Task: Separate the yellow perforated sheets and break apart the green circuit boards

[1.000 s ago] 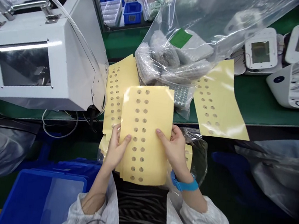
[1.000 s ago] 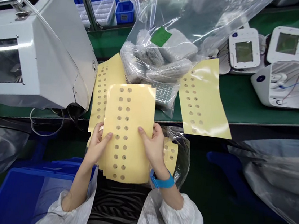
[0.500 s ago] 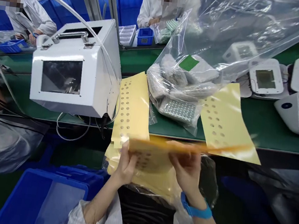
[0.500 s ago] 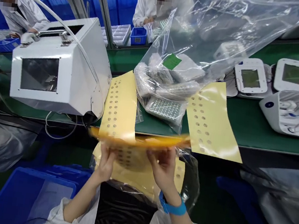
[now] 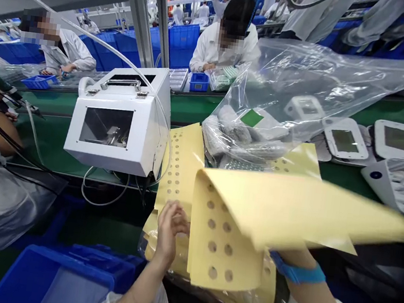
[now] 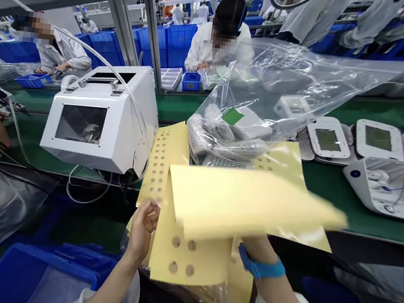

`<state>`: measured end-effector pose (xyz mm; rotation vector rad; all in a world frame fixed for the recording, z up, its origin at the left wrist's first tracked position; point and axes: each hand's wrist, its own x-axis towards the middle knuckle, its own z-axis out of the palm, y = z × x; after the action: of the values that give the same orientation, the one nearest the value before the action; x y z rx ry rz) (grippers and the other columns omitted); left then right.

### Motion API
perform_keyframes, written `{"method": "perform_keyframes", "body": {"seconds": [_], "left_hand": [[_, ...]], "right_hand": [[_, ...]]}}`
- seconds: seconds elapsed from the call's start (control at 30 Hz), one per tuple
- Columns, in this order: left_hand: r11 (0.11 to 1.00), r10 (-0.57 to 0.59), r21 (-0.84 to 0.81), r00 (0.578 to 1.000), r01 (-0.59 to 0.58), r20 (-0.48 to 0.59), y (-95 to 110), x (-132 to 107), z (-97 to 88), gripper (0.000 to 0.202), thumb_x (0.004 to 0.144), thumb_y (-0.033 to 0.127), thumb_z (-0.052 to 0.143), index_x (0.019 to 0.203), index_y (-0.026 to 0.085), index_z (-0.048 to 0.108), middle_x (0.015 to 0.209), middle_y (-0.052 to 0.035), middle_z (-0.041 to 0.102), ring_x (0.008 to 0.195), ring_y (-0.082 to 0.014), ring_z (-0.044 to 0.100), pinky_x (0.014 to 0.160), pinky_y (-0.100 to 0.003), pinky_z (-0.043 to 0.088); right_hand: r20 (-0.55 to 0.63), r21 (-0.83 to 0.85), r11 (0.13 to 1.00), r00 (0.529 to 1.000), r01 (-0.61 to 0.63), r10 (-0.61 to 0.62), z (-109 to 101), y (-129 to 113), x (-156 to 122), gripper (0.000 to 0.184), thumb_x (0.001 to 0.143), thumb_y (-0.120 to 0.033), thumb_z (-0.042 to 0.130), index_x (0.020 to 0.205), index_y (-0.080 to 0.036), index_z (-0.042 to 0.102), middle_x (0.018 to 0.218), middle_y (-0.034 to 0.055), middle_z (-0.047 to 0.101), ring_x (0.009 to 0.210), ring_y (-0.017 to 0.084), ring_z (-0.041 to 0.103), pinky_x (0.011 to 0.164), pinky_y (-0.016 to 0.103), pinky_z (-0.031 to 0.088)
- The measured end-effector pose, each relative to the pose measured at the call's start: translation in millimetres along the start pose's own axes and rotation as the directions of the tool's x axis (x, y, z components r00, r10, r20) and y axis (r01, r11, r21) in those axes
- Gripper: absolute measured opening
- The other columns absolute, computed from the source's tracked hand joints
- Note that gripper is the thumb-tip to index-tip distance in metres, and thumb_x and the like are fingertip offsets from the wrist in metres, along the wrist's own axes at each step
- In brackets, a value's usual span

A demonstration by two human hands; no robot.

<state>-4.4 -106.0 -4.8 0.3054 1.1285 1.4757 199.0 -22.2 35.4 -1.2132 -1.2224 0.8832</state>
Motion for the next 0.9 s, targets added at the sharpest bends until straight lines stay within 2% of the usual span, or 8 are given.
{"method": "perform_keyframes", "body": {"seconds": [0.03, 0.1, 0.23, 0.4, 0.53, 0.63, 0.73, 0.9], "left_hand": [[0.998, -0.014, -0.067, 0.993, 0.006, -0.121, -7, 4, -6.4, 0.025, 0.072, 0.034, 0.07, 0.073, 0.019, 0.051, 0.063, 0.0056, 0.048, 0.051, -0.0074, 0.047, 0.05, -0.018, 0.037], [0.991, -0.052, -0.136, 0.972, 0.021, -0.227, -23, 13, -18.9, 0.027, 0.067, 0.028, 0.072, 0.066, 0.018, 0.047, 0.06, 0.0061, 0.045, 0.052, -0.0077, 0.048, 0.052, -0.018, 0.039], [0.968, -0.152, -0.229, 0.963, 0.1, -0.221, -40, 27, -33.6, 0.013, 0.073, 0.03, 0.06, 0.072, 0.019, 0.053, 0.067, -0.0001, 0.056, 0.064, -0.0153, 0.059, 0.064, -0.028, 0.05], [0.905, -0.157, -0.419, 0.972, 0.071, -0.173, -37, 29, -36.6, 0.023, 0.079, 0.033, 0.056, 0.099, 0.024, 0.061, 0.103, -0.0066, 0.067, 0.1, -0.0247, 0.065, 0.081, -0.037, 0.055], [0.907, -0.16, -0.412, 0.975, 0.084, -0.155, -30, 27, -27.5, 0.031, 0.081, 0.034, 0.057, 0.11, 0.024, 0.061, 0.111, -0.0083, 0.067, 0.107, -0.0279, 0.063, 0.082, -0.039, 0.056], [0.912, -0.159, -0.404, 0.966, 0.065, -0.204, -20, 32, -19.7, 0.035, 0.08, 0.032, 0.056, 0.113, 0.021, 0.06, 0.108, -0.0086, 0.068, 0.1, -0.0261, 0.065, 0.079, -0.037, 0.057], [0.909, -0.146, -0.414, 0.967, 0.049, -0.208, -14, 38, -20.1, 0.032, 0.084, 0.032, 0.053, 0.113, 0.02, 0.059, 0.104, -0.0094, 0.068, 0.088, -0.0245, 0.067, 0.069, -0.036, 0.058], [0.926, -0.145, -0.377, 0.944, 0.024, -0.296, -23, 47, -31.6, 0.013, 0.087, 0.023, 0.054, 0.1, 0.023, 0.053, 0.099, -0.0055, 0.067, 0.083, -0.0193, 0.068, 0.068, -0.033, 0.056]], "right_hand": [[0.012, 0.036, 0.999, 1.0, -0.004, 0.004, 10, 1, 10, 0.03, 0.077, -0.052, 0.059, 0.089, -0.025, 0.066, 0.093, 0.0029, 0.074, 0.075, 0.019, 0.07, 0.071, 0.032, 0.06], [0.059, 0.117, 0.993, 0.998, -0.031, 0.024, 34, 10, 30, 0.04, 0.072, -0.046, 0.067, 0.103, -0.022, 0.063, 0.102, 0.0041, 0.073, 0.079, 0.021, 0.07, 0.074, 0.037, 0.06], [0.128, 0.069, 0.997, 0.991, -0.045, 0.036, 75, 42, 58, 0.04, 0.069, -0.043, 0.071, 0.1, -0.02, 0.06, 0.106, 0.01, 0.07, 0.092, 0.029, 0.068, 0.082, 0.049, 0.055], [0.138, -0.023, 0.999, 0.99, -0.031, 0.034, 96, 67, 70, 0.036, 0.068, -0.042, 0.07, 0.095, -0.019, 0.06, 0.104, 0.0107, 0.069, 0.097, 0.031, 0.064, 0.088, 0.053, 0.051], [0.158, -0.043, 0.997, 0.985, -0.067, 0.073, 105, 62, 68, 0.034, 0.069, -0.04, 0.068, 0.094, -0.019, 0.058, 0.101, 0.0118, 0.069, 0.095, 0.032, 0.065, 0.083, 0.053, 0.053], [0.159, -0.047, 0.996, 0.984, -0.077, 0.083, 105, 46, 71, 0.035, 0.068, -0.038, 0.068, 0.096, -0.019, 0.059, 0.106, 0.0123, 0.068, 0.097, 0.033, 0.065, 0.085, 0.052, 0.053], [0.168, -0.02, 0.996, 0.982, -0.086, 0.088, 92, 23, 80, 0.037, 0.065, -0.036, 0.071, 0.096, -0.02, 0.061, 0.106, 0.0114, 0.069, 0.092, 0.032, 0.067, 0.082, 0.052, 0.055], [0.175, 0.087, 0.974, 0.966, -0.208, 0.19, 66, -9, 90, 0.04, 0.059, -0.036, 0.08, 0.092, -0.021, 0.064, 0.088, 0.0085, 0.073, 0.07, 0.031, 0.069, 0.065, 0.052, 0.058]]}}
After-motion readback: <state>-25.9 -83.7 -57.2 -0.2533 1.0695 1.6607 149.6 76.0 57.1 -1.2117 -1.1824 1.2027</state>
